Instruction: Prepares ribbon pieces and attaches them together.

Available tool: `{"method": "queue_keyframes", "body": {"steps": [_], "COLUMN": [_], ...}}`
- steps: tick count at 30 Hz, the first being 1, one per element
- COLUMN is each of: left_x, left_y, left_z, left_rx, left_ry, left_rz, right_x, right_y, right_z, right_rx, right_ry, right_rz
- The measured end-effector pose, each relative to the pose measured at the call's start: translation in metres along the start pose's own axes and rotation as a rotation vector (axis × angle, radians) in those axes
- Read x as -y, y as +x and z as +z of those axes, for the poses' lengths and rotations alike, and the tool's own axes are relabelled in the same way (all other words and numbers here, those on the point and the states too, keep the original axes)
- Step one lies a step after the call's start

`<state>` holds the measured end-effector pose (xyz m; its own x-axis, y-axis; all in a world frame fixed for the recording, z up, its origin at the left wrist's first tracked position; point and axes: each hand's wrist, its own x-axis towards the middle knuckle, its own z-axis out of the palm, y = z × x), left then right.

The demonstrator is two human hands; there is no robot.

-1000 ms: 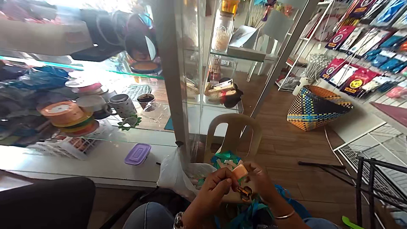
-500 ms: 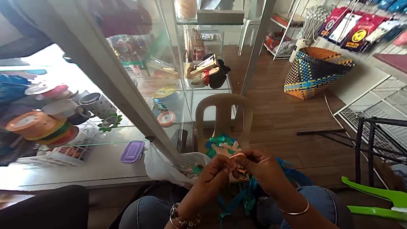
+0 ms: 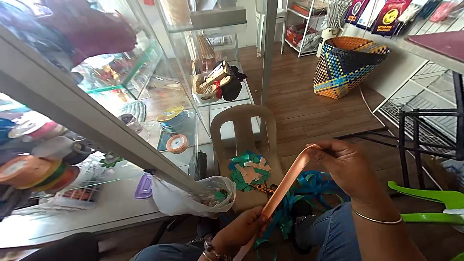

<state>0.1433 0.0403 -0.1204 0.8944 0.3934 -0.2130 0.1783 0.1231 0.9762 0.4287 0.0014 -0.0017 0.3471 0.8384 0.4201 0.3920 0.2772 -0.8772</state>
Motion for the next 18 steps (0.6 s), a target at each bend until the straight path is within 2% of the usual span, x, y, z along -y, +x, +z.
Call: {"method": "queue_keyframes", "body": {"steps": [3, 6, 14, 18], "left_x": [0.050, 0.083, 0.111, 0.122], "left_y": [0.003, 0.002, -0.001, -0.003], "left_z": [0.002, 0.004, 0.008, 0.013], "left_rx": [0.059, 0.093, 0.153, 0.185], "left_ry": [0.083, 0.160, 0.173, 0.381], "left_rz": [-0.114, -0.225, -0.355, -0.470], "right_x": [-0.004, -0.006, -0.014, -0.017], "right_y": [0.000, 0.001, 0.011, 0.010], "right_z": [-0.010, -0.012, -0.023, -0.024], "right_rx": [-0.006, 0.008, 0.050, 0.192], "right_ry": [-0.068, -0.086, -0.026, 0.079], "right_rz": [-0.001, 0.004, 0.080, 0.096]}}
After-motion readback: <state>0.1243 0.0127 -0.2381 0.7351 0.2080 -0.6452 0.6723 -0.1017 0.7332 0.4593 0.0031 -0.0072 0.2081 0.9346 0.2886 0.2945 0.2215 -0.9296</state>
